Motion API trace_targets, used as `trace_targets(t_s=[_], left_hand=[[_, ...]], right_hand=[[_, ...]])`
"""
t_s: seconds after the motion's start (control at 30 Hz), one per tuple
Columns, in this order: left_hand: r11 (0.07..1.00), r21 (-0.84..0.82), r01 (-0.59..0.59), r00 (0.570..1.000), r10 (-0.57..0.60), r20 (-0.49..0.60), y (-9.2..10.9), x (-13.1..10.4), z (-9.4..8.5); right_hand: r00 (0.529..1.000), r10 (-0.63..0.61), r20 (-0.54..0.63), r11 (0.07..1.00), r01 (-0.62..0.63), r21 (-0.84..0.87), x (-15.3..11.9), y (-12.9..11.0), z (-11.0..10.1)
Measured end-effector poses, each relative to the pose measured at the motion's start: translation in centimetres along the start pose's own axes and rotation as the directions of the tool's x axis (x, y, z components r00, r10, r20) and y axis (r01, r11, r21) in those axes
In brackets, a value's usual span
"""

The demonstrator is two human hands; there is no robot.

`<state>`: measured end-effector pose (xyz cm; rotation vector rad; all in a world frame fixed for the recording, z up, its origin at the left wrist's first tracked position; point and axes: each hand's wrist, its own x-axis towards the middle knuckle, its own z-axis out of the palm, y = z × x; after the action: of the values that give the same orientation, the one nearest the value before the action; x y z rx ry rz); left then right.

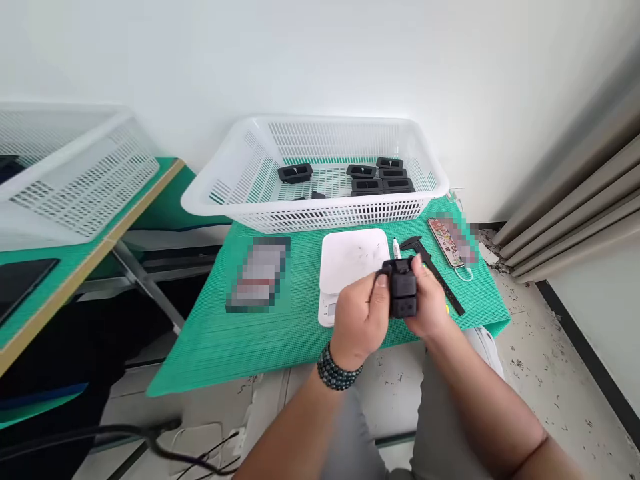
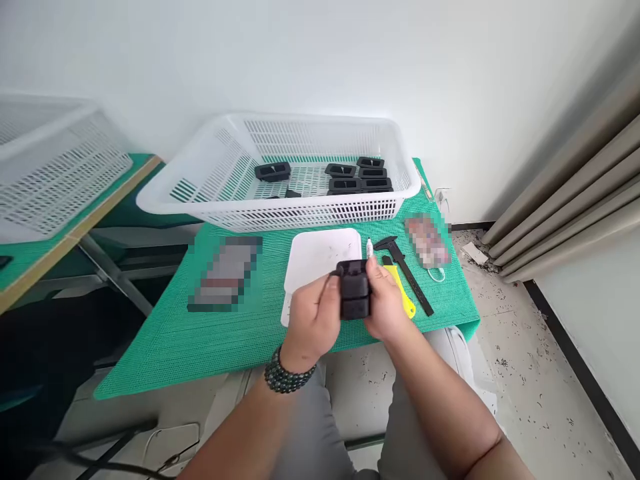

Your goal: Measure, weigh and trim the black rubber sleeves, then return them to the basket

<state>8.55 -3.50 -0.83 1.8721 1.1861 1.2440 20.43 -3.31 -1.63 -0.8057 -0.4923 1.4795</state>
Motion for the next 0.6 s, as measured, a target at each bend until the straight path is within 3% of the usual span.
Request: trace_targets(t_s=[0.13, 0.23, 0.33, 0.47, 0.6], left_hand=[[0.998, -0.053, 0.03, 0.991, -0.037, -0.127, -0.5, 0.8, -1.2], [0.998, -0.038, 0.045, 0.984, -0.051, -0.173, -0.5, 0.8, -1.2], [0.999, 0.003, 0.05, 0.989, -0.049, -0.139, -0.2, 0.2, -0.4], [0.999, 0.022, 0.03, 0.999, -0.03, 0.016, 0.0, -0.7, 0.8], [1.0, 0.008, -0.001, 1.0, 0.001, -0.003, -0.3, -0.5, 0.2]], right_hand=[[0.988, 0.092, 0.126, 0.994, -0.084, -0.07, -0.8, 1.2, 1.3], [0.99, 0.06, 0.129, 0.997, -0.053, -0.056, -0.9, 1.6, 1.6], [0.999, -0.026, 0.034, 0.999, 0.027, -0.029, -0.4, 1.2, 1.2], [0.982, -0.118, -0.151, 0.992, 0.124, 0.032, 0.5, 0.2, 0.4], [0.979, -0.112, -0.171, 0.991, 0.123, 0.052, 0.2, 1.0, 1.1]])
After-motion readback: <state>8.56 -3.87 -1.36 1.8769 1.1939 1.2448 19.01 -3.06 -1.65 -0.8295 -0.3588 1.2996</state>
